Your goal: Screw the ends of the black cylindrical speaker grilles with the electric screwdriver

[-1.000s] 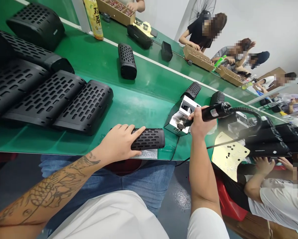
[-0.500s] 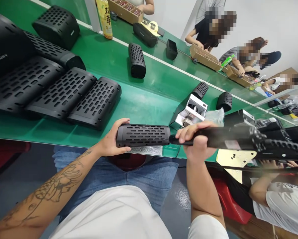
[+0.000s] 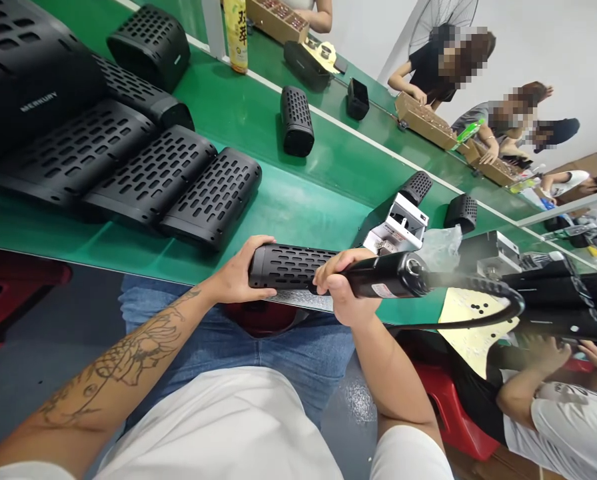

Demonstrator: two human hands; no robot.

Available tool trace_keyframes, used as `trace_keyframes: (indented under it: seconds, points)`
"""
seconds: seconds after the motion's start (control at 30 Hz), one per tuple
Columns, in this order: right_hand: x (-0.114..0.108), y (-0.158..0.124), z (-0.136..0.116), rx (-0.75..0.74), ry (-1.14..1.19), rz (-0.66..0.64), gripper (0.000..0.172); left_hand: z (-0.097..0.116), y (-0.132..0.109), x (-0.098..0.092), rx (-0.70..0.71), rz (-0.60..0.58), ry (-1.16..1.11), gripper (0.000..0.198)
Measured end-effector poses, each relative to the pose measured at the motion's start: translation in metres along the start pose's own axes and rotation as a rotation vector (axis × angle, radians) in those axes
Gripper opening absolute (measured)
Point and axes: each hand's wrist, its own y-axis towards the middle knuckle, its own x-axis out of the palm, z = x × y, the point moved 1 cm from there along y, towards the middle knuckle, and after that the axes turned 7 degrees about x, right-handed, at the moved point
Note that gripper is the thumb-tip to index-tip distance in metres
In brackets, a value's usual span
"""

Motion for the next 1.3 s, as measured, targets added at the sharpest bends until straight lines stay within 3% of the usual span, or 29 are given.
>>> trace_keyframes:
  seconds: [0.3,0.57,0.7,0.8,0.93,1.0,1.13,1.3]
  points:
    - [0.007,-0.002,0.004,0.015,-0.007,-0.207,0.038,0.003,0.001,0.003,-0.030,-0.001,0.070,0.109]
    - [0.006,-0.003,0.010,0.077,-0.026,-0.201,0.051,0.008,0.004,-0.001,-0.045,-0.010,0.084,0.106]
    - [0.004,-0.005,0.007,0.071,-0.016,-0.187,0.046,0.009,0.002,-0.005,-0.053,-0.032,0.081,0.109]
    - [-0.021,0.008,-0.002,-0.018,-0.021,0.002,0.042,0.007,-0.002,-0.005,-0.064,-0.034,0.100,0.123]
    - [-0.093,0.045,-0.006,-0.200,-0.272,0.549,0.038,0.001,-0.008,0.001,-0.009,-0.066,0.145,0.151]
    - [-0.127,0.063,0.003,-0.199,-0.423,0.686,0.039,-0.002,-0.009,0.004,0.039,-0.078,0.167,0.160]
    - [-0.164,0.075,0.029,-0.169,-0.472,0.762,0.047,-0.004,-0.010,0.006,0.096,-0.085,0.162,0.164]
    - [-0.165,0.064,0.036,-0.142,-0.452,0.700,0.056,-0.002,-0.008,0.006,0.092,-0.056,0.125,0.150]
